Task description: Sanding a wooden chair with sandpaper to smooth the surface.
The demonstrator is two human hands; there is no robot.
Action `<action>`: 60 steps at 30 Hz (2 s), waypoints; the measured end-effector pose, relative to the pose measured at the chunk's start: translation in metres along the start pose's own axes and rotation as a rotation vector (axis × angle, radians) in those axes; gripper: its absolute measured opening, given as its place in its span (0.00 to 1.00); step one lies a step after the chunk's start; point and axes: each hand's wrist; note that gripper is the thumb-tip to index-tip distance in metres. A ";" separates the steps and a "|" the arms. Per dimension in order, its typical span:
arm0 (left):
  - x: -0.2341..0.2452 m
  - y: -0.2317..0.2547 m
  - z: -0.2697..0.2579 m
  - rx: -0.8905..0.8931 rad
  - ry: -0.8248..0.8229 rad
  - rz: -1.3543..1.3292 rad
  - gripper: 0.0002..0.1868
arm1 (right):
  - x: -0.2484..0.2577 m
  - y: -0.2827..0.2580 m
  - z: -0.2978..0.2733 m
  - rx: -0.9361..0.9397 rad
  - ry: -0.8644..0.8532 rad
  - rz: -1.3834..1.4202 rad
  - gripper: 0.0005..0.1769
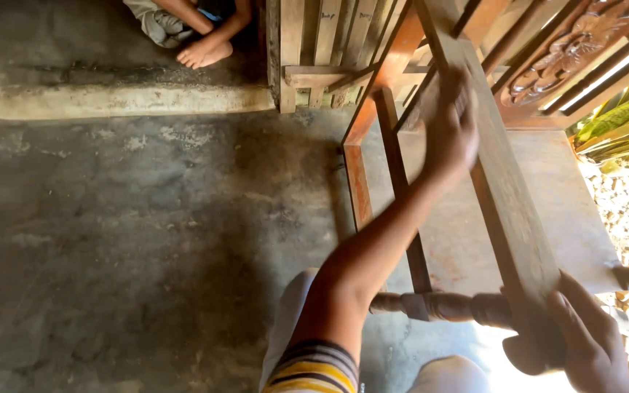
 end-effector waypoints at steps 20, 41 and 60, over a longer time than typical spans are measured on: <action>0.004 -0.155 0.265 -0.210 -0.020 0.326 0.20 | -0.035 -0.066 -0.006 -0.113 0.250 0.279 0.36; 0.018 0.055 -0.084 -0.726 -1.089 0.645 0.21 | -0.016 0.021 -0.002 0.084 0.304 0.082 0.25; 0.027 0.026 -0.032 -0.494 -0.935 0.736 0.18 | -0.032 0.018 -0.006 0.362 0.325 0.506 0.23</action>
Point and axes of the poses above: each hand's wrist, its own z-axis towards the middle knuckle, its own x-axis out of the back of the hand, y = z × x, and after that the axes turned 11 degrees about -y, right-handed
